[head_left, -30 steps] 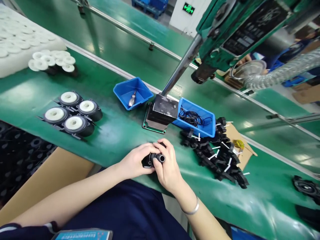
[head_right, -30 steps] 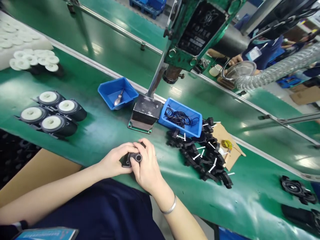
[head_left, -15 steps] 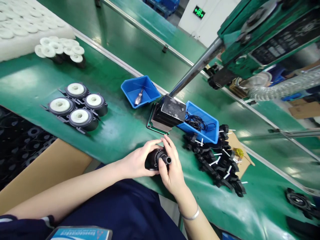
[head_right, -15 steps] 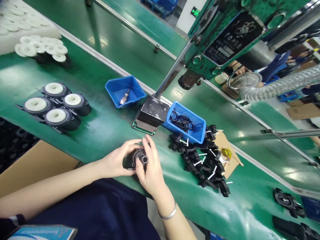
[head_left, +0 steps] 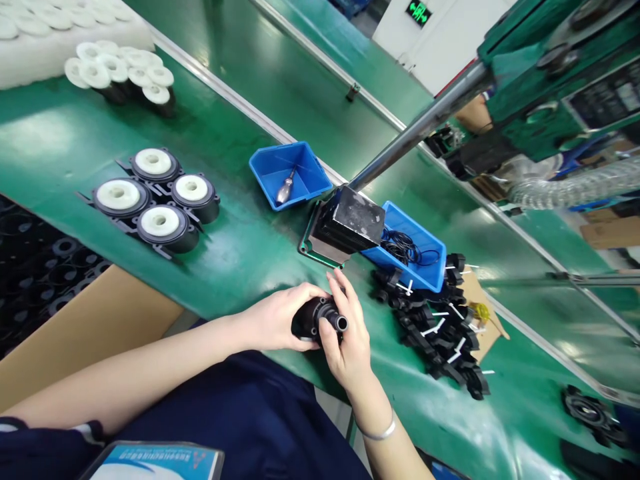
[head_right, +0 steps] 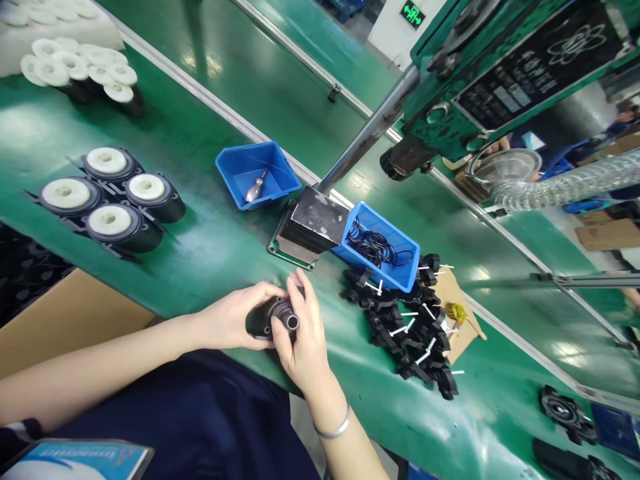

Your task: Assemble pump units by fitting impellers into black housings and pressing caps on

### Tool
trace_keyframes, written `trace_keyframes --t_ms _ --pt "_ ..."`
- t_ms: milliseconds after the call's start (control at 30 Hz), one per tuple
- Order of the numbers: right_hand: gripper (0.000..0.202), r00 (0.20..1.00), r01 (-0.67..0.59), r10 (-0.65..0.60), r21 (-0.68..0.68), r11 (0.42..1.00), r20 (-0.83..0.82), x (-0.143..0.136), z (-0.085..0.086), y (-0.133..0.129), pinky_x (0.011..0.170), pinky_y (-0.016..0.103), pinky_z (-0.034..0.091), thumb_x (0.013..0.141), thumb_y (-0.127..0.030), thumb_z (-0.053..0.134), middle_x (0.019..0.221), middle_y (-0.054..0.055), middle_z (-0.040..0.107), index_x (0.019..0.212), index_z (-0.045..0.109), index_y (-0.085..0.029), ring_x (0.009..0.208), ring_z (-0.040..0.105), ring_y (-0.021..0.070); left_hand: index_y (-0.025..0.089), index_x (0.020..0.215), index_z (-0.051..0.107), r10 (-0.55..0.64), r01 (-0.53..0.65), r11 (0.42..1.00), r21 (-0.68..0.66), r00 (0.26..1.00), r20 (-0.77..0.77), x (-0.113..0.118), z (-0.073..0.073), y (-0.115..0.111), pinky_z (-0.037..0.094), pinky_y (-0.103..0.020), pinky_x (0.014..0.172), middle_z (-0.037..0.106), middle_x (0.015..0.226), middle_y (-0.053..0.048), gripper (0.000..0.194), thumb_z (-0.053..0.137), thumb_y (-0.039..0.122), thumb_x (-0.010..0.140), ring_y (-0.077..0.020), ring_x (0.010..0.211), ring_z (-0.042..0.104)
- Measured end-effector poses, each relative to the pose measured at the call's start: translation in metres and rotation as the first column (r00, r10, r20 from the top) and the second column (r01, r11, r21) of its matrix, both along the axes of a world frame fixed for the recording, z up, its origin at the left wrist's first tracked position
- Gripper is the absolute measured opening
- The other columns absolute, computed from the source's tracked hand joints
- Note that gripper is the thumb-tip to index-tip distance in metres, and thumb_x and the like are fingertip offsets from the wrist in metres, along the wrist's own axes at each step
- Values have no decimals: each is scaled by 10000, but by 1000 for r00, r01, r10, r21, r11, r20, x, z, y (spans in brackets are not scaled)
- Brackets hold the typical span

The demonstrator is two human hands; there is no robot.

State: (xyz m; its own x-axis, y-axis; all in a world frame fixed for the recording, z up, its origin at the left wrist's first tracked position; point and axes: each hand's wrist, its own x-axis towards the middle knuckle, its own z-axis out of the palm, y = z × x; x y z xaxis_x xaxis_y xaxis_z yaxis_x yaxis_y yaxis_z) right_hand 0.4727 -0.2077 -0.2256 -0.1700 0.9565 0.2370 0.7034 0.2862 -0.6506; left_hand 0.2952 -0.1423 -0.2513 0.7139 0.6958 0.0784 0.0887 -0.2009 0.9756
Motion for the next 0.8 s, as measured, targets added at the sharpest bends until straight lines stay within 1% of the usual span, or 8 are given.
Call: trace_keyframes --t_ms 100,233,567,800 --pt "603 1000 -29 29 32 999 -7 1 -1 1 1201 589 350 987 -265 489 1617 127 307 1561 302 -268 1512 311 296 245 1210 480 -9 9 1000 -10 1000 2 0 1 1 543 -374 916 660 1194 -61 607 821 284 710 -255 1042 681" --pt "583 998 -52 53 70 996 -21 3 -3 1 1178 587 385 984 -279 512 1613 133 313 1543 347 -272 1481 368 309 240 1189 486 -9 9 1000 -11 1000 1 1 2 1 544 -352 887 665 1174 -53 594 823 257 701 -245 1012 684" --pt "572 998 -58 59 64 996 -11 7 -5 2 1181 562 390 982 -278 531 1622 121 297 1532 378 -269 1477 374 310 206 1183 496 -32 31 999 -21 998 -49 0 6 3 531 -339 873 669 1131 -47 566 808 283 718 -230 992 677" --pt "570 998 -64 65 63 996 -11 7 -5 1 1179 557 395 981 -284 531 1620 116 299 1531 381 -274 1476 375 310 205 1169 506 -34 32 999 -26 997 -66 -1 8 4 530 -338 856 672 1102 -40 556 813 289 713 -231 976 680"
